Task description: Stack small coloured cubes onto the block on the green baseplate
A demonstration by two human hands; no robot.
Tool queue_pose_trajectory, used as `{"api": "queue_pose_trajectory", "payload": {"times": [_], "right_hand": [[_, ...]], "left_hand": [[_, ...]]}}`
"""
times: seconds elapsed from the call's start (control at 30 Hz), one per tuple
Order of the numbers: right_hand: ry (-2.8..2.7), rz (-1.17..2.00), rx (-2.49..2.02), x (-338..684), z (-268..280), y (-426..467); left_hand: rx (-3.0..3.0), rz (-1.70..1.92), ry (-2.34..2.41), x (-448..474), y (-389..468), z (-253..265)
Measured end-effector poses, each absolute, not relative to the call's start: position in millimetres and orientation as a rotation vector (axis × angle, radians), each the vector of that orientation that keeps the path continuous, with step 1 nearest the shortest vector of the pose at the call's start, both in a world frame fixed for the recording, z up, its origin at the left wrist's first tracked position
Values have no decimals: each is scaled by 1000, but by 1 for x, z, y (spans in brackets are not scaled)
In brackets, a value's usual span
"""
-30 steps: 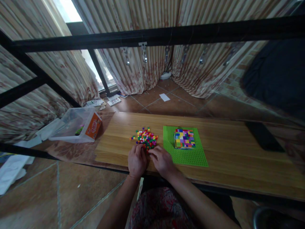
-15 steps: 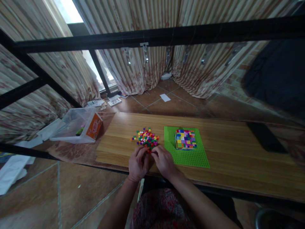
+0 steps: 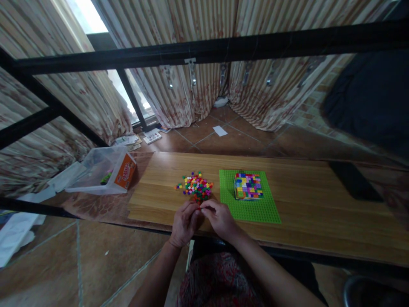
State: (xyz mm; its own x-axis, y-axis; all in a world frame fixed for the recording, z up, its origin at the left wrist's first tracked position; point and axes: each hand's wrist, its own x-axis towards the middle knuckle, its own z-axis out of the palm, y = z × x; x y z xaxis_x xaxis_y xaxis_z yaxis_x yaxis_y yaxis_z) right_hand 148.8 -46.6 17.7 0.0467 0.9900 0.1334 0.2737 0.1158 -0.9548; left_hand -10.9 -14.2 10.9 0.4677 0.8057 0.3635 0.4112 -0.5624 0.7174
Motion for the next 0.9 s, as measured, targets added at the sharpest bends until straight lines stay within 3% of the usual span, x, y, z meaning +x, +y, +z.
{"api": "queue_pose_trajectory", "payload": {"times": [0.2, 0.57, 0.9], "right_hand": [[-1229, 1042, -1292, 161, 35, -60], [-753, 496, -1692, 297, 51, -67], [-797, 409, -1793, 308, 34, -42]], "left_hand": [[2112, 938, 989, -13, -14, 15], [2204, 981, 1043, -12, -11, 7], [2241, 980, 1056, -13, -9, 5]]}}
